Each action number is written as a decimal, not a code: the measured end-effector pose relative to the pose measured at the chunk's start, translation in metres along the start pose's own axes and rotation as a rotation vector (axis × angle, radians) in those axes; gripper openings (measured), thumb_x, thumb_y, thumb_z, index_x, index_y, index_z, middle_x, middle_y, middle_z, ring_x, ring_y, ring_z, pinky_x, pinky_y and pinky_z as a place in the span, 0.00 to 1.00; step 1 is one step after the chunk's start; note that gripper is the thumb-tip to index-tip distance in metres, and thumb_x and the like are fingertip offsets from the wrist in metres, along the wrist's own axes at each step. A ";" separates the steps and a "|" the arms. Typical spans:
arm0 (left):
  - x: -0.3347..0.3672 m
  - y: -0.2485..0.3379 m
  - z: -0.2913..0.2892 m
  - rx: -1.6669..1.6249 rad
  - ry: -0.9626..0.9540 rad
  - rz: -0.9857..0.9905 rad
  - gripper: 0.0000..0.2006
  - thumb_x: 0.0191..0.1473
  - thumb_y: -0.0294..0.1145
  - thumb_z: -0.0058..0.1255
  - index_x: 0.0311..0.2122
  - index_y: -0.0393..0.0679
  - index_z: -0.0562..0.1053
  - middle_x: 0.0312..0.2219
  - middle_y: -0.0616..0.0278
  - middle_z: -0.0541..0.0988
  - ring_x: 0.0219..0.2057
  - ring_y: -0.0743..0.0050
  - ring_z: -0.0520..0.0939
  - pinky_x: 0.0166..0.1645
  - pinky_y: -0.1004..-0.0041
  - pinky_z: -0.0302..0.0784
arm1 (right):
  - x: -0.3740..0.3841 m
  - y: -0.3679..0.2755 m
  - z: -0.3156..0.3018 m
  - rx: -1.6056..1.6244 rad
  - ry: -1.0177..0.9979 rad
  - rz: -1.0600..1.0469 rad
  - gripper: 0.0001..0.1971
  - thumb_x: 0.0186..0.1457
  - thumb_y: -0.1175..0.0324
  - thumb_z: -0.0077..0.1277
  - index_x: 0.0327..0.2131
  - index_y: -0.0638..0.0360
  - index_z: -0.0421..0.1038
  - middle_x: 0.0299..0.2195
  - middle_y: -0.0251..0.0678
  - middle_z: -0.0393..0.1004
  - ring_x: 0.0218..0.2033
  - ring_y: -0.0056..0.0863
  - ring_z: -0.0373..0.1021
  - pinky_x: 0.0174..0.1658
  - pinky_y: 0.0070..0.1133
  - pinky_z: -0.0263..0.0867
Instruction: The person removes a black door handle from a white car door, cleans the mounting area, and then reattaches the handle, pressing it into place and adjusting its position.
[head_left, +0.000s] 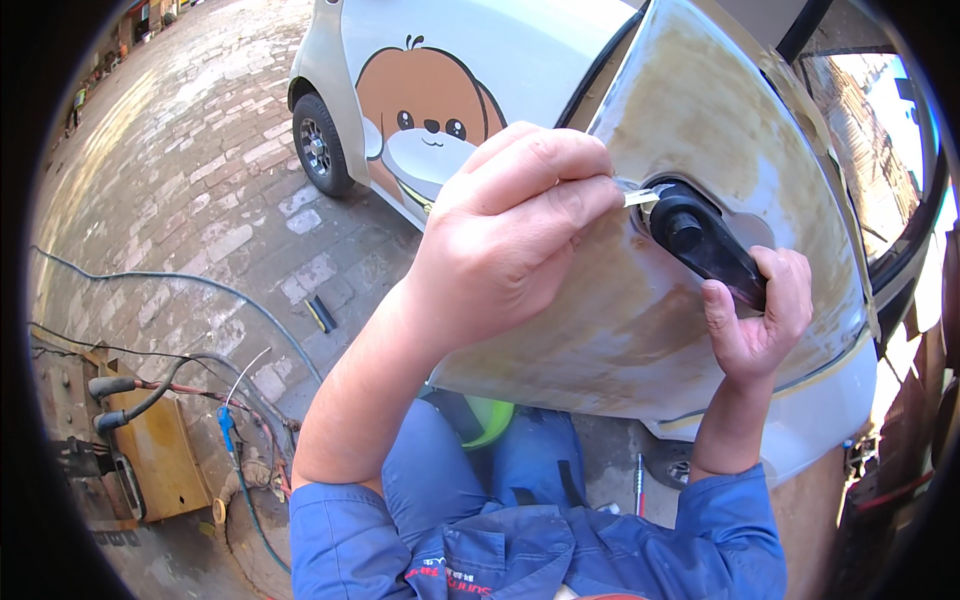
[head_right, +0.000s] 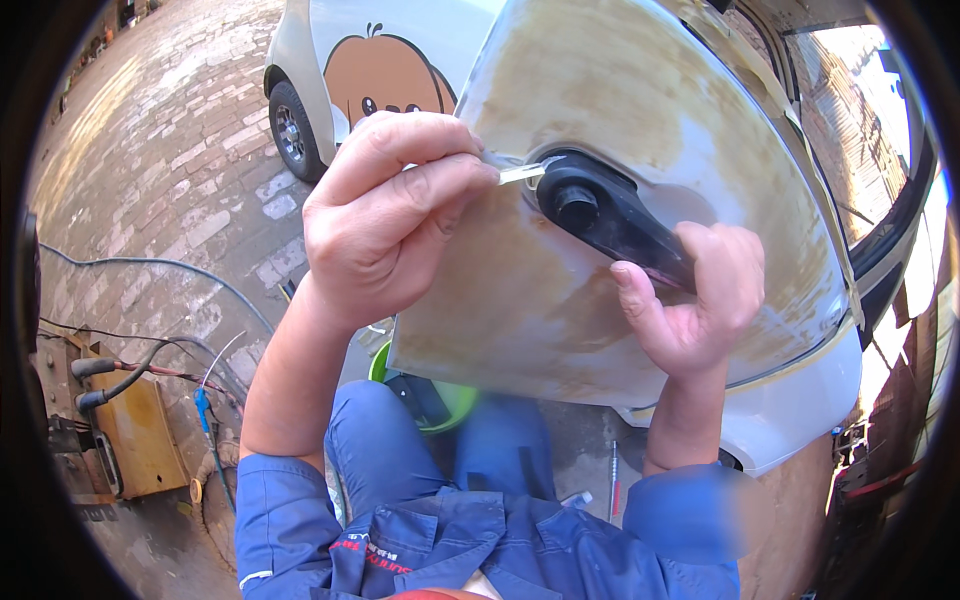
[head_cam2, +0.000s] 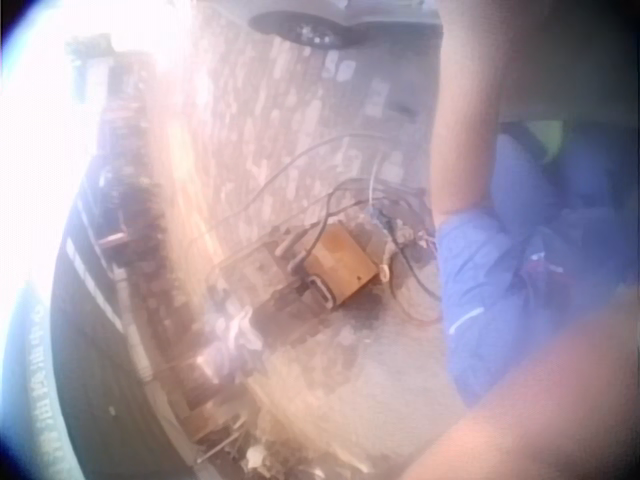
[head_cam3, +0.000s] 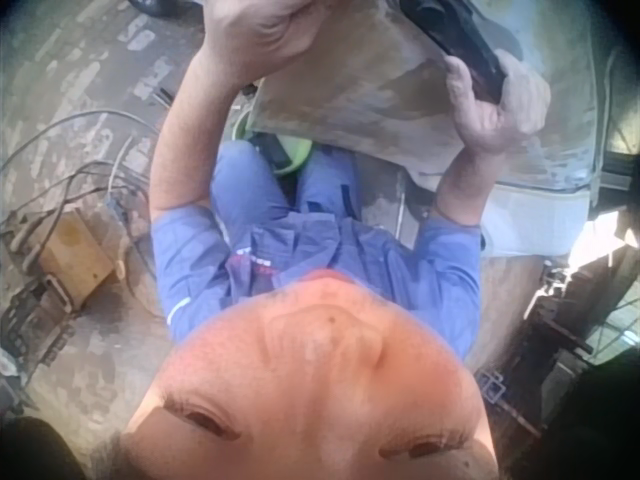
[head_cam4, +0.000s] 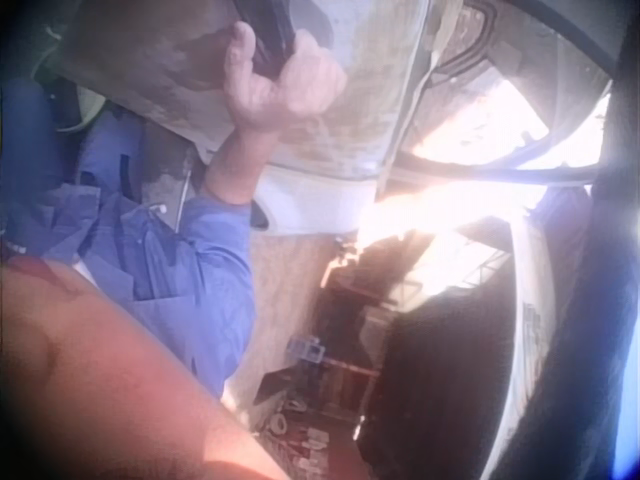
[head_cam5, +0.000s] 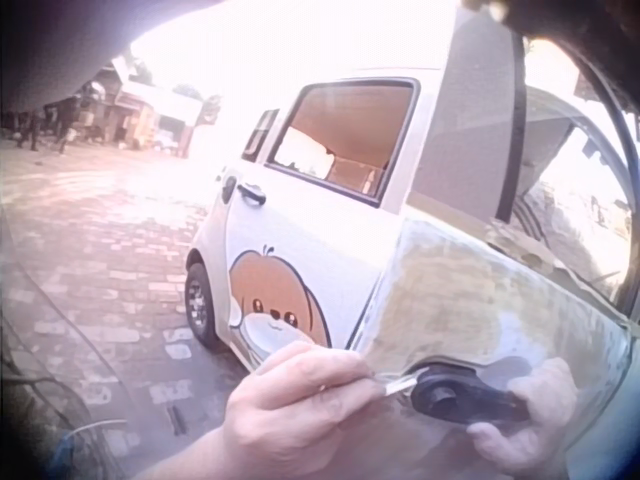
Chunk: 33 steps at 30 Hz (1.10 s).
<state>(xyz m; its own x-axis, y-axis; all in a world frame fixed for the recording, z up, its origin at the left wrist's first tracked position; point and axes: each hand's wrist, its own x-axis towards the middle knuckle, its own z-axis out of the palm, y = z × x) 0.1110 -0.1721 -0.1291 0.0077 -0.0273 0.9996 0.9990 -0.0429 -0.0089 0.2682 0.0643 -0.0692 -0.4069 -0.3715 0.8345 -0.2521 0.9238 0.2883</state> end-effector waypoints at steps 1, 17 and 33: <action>-0.001 0.001 -0.001 -0.004 0.002 -0.009 0.12 0.40 0.15 0.64 0.35 0.35 0.83 0.38 0.56 0.82 0.36 0.59 0.83 0.41 0.66 0.79 | 0.000 0.000 0.000 -0.003 0.000 0.001 0.23 0.45 0.56 0.74 0.34 0.63 0.75 0.26 0.40 0.69 0.28 0.42 0.64 0.35 0.32 0.61; -0.027 0.008 0.004 -0.017 0.058 -0.066 0.10 0.44 0.17 0.66 0.36 0.35 0.84 0.37 0.57 0.82 0.38 0.59 0.84 0.43 0.65 0.81 | -0.002 -0.002 0.002 0.002 0.012 0.027 0.22 0.48 0.54 0.72 0.34 0.62 0.75 0.26 0.39 0.68 0.29 0.40 0.63 0.35 0.31 0.61; -0.074 0.038 0.040 0.024 0.247 -0.155 0.16 0.36 0.24 0.62 0.36 0.35 0.81 0.38 0.58 0.81 0.37 0.57 0.81 0.48 0.58 0.76 | -0.017 0.004 -0.002 0.065 -0.026 0.138 0.21 0.56 0.58 0.70 0.42 0.67 0.76 0.36 0.39 0.75 0.35 0.30 0.71 0.42 0.23 0.68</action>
<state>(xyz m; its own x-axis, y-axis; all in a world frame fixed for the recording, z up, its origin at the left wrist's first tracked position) 0.1500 -0.1322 -0.2021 -0.1530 -0.2645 0.9522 0.9882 -0.0424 0.1470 0.2760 0.0745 -0.0808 -0.4637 -0.2448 0.8515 -0.2487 0.9584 0.1401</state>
